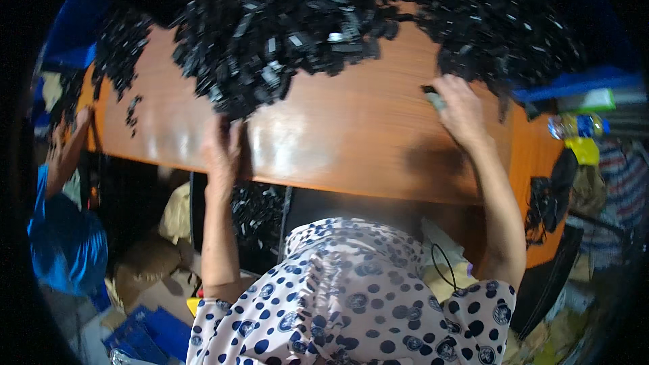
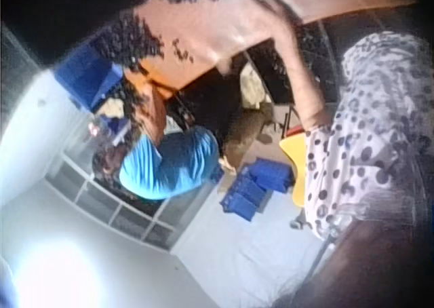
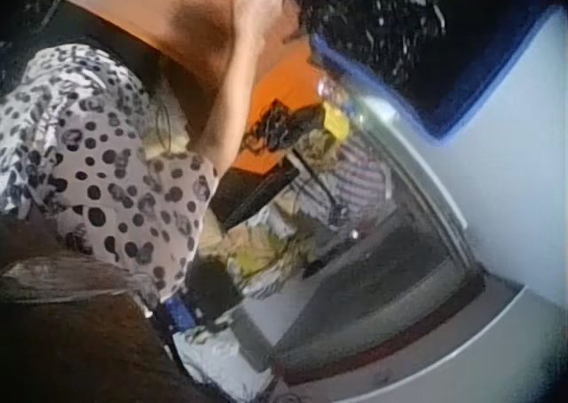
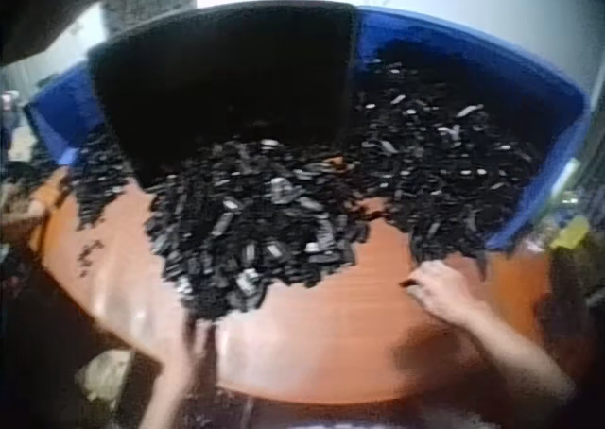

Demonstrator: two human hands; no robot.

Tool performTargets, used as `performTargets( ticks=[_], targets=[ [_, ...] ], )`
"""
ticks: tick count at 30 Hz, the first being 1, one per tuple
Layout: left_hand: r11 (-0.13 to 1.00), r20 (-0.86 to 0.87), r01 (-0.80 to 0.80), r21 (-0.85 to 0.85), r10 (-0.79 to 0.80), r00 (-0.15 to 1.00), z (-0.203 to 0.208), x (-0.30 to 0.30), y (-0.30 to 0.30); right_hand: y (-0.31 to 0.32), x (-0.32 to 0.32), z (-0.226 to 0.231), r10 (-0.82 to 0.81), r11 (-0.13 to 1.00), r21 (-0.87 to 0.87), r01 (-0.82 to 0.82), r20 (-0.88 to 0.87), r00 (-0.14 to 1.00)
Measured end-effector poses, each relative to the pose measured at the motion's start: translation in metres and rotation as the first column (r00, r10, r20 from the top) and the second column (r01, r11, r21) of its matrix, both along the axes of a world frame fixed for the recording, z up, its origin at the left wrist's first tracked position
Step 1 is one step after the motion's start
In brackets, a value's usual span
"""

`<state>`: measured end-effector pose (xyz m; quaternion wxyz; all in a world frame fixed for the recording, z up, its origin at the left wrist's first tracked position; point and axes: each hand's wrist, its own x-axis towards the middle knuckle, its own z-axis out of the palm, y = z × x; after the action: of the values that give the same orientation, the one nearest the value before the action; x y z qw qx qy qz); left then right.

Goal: The person assembles plastic components by hand, taking pieces from piles on the table, fitting them together, and placing the assembled parts into a container.

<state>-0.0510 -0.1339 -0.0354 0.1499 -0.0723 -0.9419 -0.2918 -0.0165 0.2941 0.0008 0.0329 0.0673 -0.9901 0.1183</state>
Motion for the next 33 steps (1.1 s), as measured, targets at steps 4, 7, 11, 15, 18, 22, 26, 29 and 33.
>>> performTargets(
  ticks=[4, 7, 11, 15, 18, 22, 26, 29, 33],
  targets=[
    [0.979, 0.148, 0.201, -0.04, -0.193, 0.97, 0.01, 0.026, 0.008, -0.003, 0.008, -0.006, -0.199, 0.818, -0.513, 0.261, 0.174, 0.964],
    [0.981, 0.059, 0.139, 0.132, -0.148, 0.987, 0.009, 0.034, -0.005, -0.01, 0.012, -0.002, -0.159, 0.855, -0.466, 0.228, 0.183, 0.97],
    [0.999, -0.051, 0.047, 0.022, -0.046, 0.998, 0.009, 0.013, -0.03, -0.014, 0.014, -0.007, -0.12, 0.896, -0.412, 0.165, 0.133, 0.984],
    [0.979, 0.003, 0.127, -0.159, -0.129, 0.992, 0.017, -0.01, -0.038, -0.025, 0.011, -0.01, -0.068, 0.558, -0.778, 0.289, 0.304, 0.95],
    [0.912, 0.058, 0.176, -0.37, -0.167, 0.984, 0.024, -0.01, -0.033, -0.038, 0.009, -0.005, -0.042, 0.376, -0.84, 0.391, 0.406, 0.913],
    [0.906, 0.19, 0.27, -0.325, -0.217, 0.957, 0.024, -0.011, -0.033, -0.034, 0.014, -0.004, 0.07, 0.26, -0.885, 0.387, 0.417, 0.906],
    [0.94, 0.202, 0.21, -0.27, -0.157, 0.967, 0.012, -0.007, -0.035, -0.038, 0.013, -0.004, 0.083, 0.321, -0.864, 0.388, 0.433, 0.897],
    [0.964, 0.277, 0.234, -0.126, -0.192, 0.942, 0.019, 0.002, -0.019, -0.052, 0.018, -0.006, 0.179, 0.231, -0.906, 0.354, 0.397, 0.9],
    [0.745, 0.424, 0.025, 0.666, -0.406, 0.81, 0.019, 0.032, 0.013, -0.109, 0.031, 0.003, 0.273, -0.028, -0.867, 0.497, 0.472, 0.838]
  ],
)
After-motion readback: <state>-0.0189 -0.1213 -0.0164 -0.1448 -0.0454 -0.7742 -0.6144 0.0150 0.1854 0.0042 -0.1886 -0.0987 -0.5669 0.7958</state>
